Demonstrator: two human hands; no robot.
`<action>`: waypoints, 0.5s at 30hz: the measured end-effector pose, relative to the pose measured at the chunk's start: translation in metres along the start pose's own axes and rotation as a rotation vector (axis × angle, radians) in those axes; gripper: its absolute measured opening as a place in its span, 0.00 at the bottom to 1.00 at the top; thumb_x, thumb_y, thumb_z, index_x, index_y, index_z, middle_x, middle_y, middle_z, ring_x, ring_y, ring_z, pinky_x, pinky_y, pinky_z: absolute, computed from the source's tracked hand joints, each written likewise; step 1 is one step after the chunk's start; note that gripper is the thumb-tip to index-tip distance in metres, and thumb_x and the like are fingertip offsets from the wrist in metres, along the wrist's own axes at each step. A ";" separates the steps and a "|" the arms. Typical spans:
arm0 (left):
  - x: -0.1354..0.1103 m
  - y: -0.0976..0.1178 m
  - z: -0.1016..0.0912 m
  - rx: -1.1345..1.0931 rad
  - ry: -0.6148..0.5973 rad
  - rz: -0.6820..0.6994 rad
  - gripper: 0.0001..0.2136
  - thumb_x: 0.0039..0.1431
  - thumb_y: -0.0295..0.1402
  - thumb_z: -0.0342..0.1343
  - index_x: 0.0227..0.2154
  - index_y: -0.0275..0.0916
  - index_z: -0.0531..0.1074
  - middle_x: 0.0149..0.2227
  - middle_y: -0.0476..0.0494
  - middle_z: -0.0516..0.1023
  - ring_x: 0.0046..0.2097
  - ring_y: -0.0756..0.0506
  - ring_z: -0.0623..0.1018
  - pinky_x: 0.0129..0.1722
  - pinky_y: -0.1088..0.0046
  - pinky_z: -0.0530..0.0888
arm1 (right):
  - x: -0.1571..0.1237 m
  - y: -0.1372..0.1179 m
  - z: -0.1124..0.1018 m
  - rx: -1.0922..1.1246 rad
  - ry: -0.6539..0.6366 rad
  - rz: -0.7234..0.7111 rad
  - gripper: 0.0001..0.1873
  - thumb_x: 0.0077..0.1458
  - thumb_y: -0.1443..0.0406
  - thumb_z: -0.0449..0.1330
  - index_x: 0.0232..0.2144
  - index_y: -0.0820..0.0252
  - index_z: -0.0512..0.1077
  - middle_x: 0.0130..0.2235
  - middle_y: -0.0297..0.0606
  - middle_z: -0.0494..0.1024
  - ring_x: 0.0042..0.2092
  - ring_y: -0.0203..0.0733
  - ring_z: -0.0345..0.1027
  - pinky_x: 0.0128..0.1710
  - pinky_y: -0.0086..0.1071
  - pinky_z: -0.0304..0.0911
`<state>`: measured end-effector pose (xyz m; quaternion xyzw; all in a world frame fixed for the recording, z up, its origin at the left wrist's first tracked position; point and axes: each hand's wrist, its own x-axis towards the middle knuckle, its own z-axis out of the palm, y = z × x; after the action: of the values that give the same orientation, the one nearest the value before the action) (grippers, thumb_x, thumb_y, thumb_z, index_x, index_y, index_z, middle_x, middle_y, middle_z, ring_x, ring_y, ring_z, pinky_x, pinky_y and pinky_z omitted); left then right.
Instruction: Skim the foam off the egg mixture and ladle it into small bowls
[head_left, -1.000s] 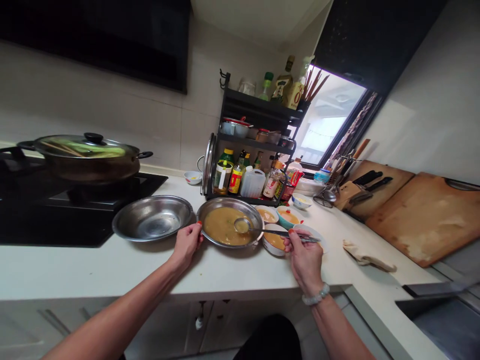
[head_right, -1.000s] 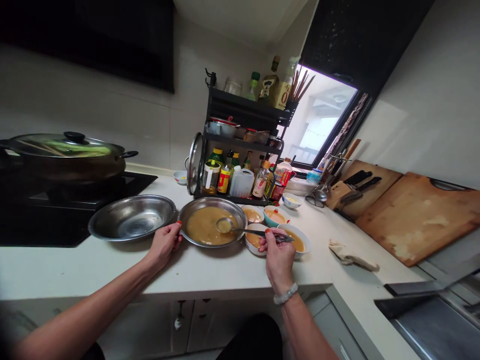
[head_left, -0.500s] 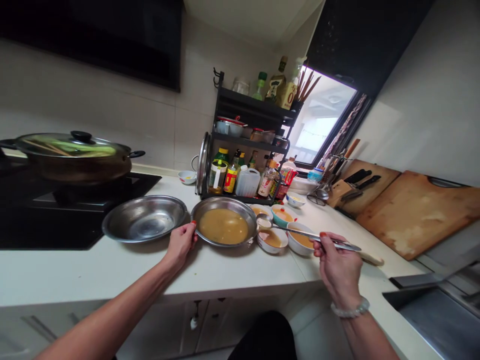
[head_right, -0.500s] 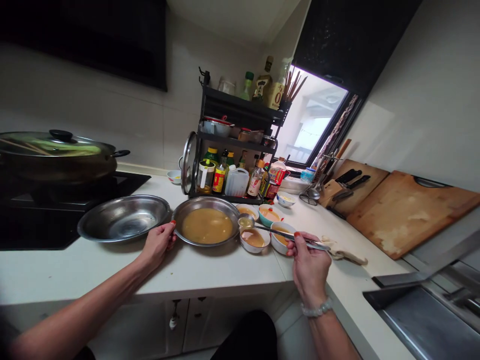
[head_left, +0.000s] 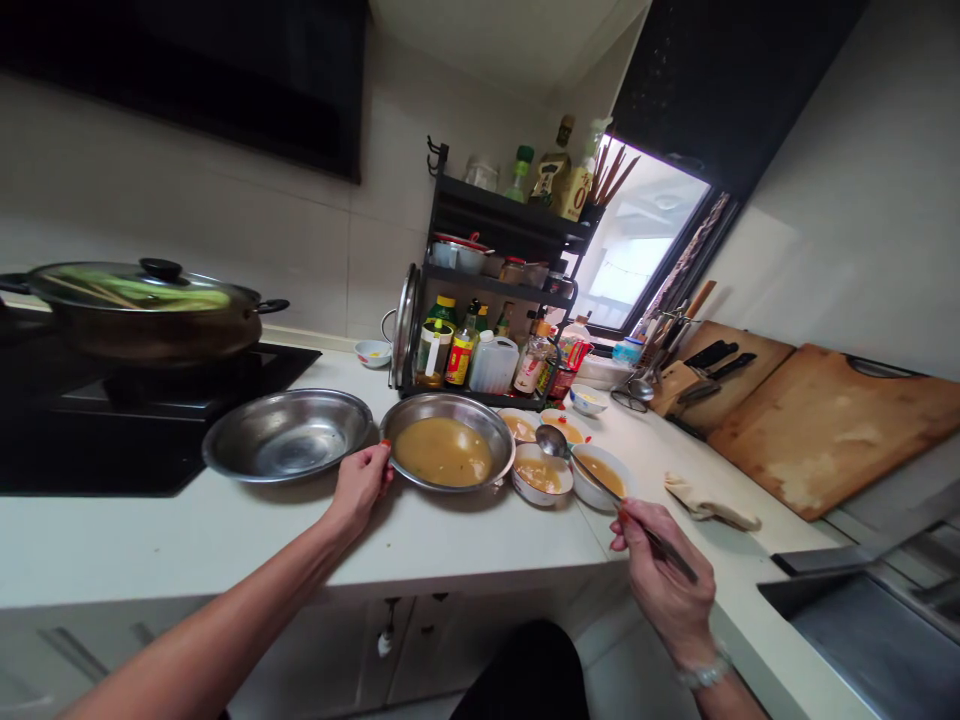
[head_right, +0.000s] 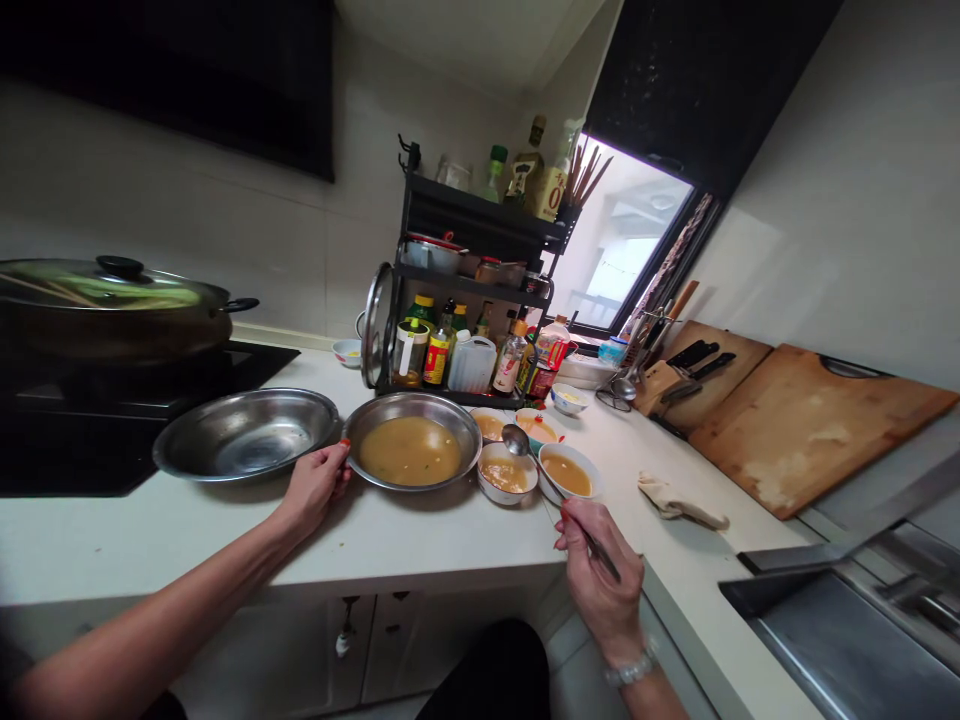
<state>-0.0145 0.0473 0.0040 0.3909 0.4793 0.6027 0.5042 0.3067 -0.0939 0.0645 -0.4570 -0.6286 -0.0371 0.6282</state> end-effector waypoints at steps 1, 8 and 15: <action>0.000 0.000 0.000 -0.003 -0.001 -0.001 0.18 0.47 0.48 0.55 0.16 0.40 0.60 0.13 0.55 0.61 0.14 0.55 0.56 0.14 0.79 0.52 | 0.001 -0.003 0.005 0.021 0.009 -0.013 0.07 0.54 0.67 0.62 0.37 0.54 0.76 0.33 0.36 0.77 0.26 0.37 0.70 0.23 0.33 0.70; 0.001 -0.002 0.000 0.007 -0.007 0.010 0.18 0.47 0.48 0.54 0.14 0.40 0.61 0.12 0.55 0.61 0.14 0.56 0.56 0.14 0.79 0.51 | 0.011 -0.014 0.074 0.256 -0.066 0.179 0.06 0.55 0.62 0.61 0.35 0.58 0.74 0.27 0.33 0.74 0.21 0.34 0.68 0.18 0.29 0.68; 0.000 -0.002 0.001 0.006 -0.011 0.023 0.19 0.47 0.48 0.54 0.14 0.40 0.60 0.12 0.56 0.60 0.14 0.56 0.55 0.14 0.79 0.51 | 0.014 0.001 0.123 0.302 -0.177 0.343 0.11 0.54 0.58 0.61 0.34 0.60 0.72 0.21 0.30 0.73 0.17 0.33 0.65 0.17 0.26 0.64</action>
<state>-0.0136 0.0479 0.0023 0.4010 0.4738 0.6049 0.4988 0.2170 -0.0093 0.0499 -0.4592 -0.5930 0.2048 0.6289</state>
